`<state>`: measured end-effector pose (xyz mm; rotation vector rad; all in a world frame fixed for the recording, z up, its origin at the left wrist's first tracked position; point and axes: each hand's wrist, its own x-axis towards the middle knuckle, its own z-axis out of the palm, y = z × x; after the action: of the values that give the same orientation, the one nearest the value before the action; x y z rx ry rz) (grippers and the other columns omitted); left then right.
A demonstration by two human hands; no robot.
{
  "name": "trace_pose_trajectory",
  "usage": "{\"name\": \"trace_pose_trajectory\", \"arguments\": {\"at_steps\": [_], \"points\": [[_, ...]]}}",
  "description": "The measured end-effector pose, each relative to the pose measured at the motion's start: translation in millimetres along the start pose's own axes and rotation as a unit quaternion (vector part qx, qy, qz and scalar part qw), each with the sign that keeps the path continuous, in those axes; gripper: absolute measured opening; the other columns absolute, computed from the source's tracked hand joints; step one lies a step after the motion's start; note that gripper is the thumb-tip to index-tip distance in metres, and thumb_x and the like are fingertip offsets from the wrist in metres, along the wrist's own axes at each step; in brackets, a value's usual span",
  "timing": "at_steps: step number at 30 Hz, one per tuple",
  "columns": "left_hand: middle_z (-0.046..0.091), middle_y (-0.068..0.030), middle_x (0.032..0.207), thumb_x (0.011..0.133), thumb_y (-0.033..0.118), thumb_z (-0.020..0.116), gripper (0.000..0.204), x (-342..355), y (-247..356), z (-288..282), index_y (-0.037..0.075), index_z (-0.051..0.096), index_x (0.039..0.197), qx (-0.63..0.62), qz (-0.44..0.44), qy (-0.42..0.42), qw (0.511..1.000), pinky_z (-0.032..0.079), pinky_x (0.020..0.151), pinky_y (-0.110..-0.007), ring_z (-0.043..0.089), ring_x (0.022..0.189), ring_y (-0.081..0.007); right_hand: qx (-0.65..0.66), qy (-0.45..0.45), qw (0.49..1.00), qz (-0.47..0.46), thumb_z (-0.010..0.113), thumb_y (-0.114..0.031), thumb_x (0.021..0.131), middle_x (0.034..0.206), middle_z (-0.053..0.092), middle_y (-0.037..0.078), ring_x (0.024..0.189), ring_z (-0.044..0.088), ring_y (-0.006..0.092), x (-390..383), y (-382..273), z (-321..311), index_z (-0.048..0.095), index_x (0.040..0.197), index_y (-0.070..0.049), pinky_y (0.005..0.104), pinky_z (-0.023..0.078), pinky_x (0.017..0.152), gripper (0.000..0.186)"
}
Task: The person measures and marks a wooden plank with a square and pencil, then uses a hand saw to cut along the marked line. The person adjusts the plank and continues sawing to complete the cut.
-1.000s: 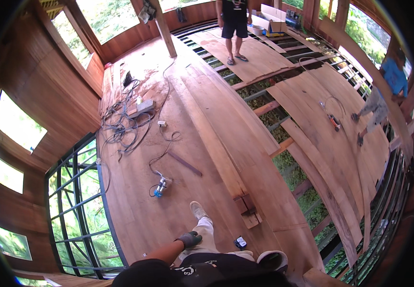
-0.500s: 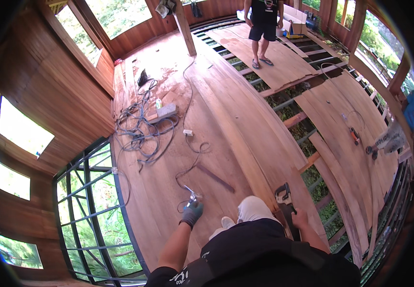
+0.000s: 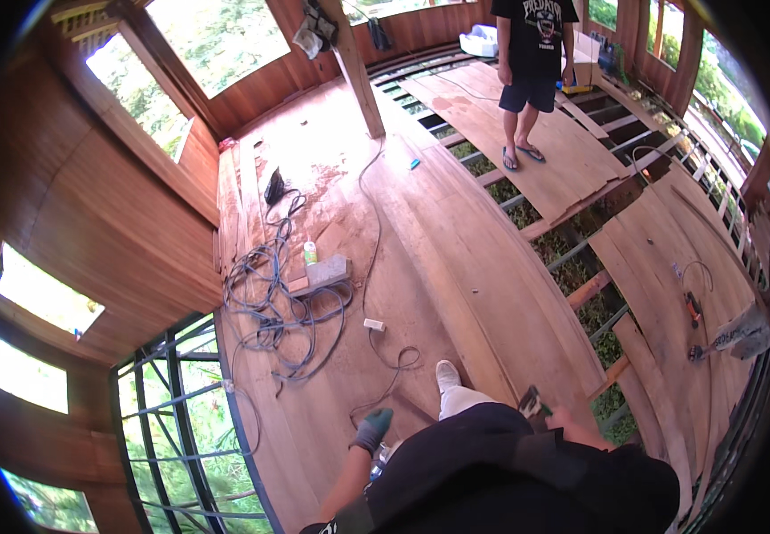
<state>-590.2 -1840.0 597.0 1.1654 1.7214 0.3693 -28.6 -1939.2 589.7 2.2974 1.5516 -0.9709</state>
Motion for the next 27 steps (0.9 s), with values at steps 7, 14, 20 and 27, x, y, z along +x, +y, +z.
{"name": "trace_pose_trajectory", "arguments": {"at_steps": [7,14,20,27], "points": [[0.067,-0.0043,0.102,0.094,0.031,0.057,0.033,122.3,92.9,-101.9,0.01,0.064,0.119,-0.218,-0.223,0.055,0.949,0.045,0.073,-0.034,0.062,0.089,-0.0169,0.142,0.156,0.977,-0.039,0.066,-0.027,0.09,0.093,0.07,0.025,0.092,0.067,0.0436,119.0,-123.1,-189.2,0.071,0.101,-0.004,0.0496,0.053,0.08,0.025],[0.069,-0.0151,0.085,0.093,0.025,0.053,0.025,243.1,26.7,-103.4,0.007,0.07,0.097,0.141,-0.187,-0.184,0.955,0.051,0.064,-0.039,0.066,0.075,-0.0254,0.234,0.193,0.952,-0.035,0.068,-0.028,0.09,0.084,0.068,0.026,0.084,0.067,0.0445,232.2,-267.7,-301.1,0.07,0.097,-0.003,0.0474,0.052,0.072,0.026],[0.072,-0.0186,0.095,0.094,0.024,0.052,0.023,403.5,76.3,-149.7,0.009,0.068,0.1,0.371,0.267,-0.217,0.862,0.054,0.069,-0.047,0.071,0.086,-0.0326,0.166,0.156,0.968,0.101,0.067,-0.026,0.09,0.094,0.071,0.025,0.096,0.067,0.0438,332.9,-288.6,-292.8,0.071,0.099,-0.003,0.0509,0.052,0.087,0.025],[0.063,0.0003,0.08,0.09,0.032,0.058,0.022,623.5,307.8,-243.8,0.012,0.068,0.09,-0.14,-0.095,0.015,0.986,0.041,0.055,-0.031,0.057,0.068,-0.0135,0.232,0.127,0.936,0.234,0.072,-0.022,0.083,0.089,0.07,0.029,0.092,0.069,0.0439,356.9,-259.0,-285.4,0.071,0.096,0.005,0.0499,0.053,0.081,0.029]]}}
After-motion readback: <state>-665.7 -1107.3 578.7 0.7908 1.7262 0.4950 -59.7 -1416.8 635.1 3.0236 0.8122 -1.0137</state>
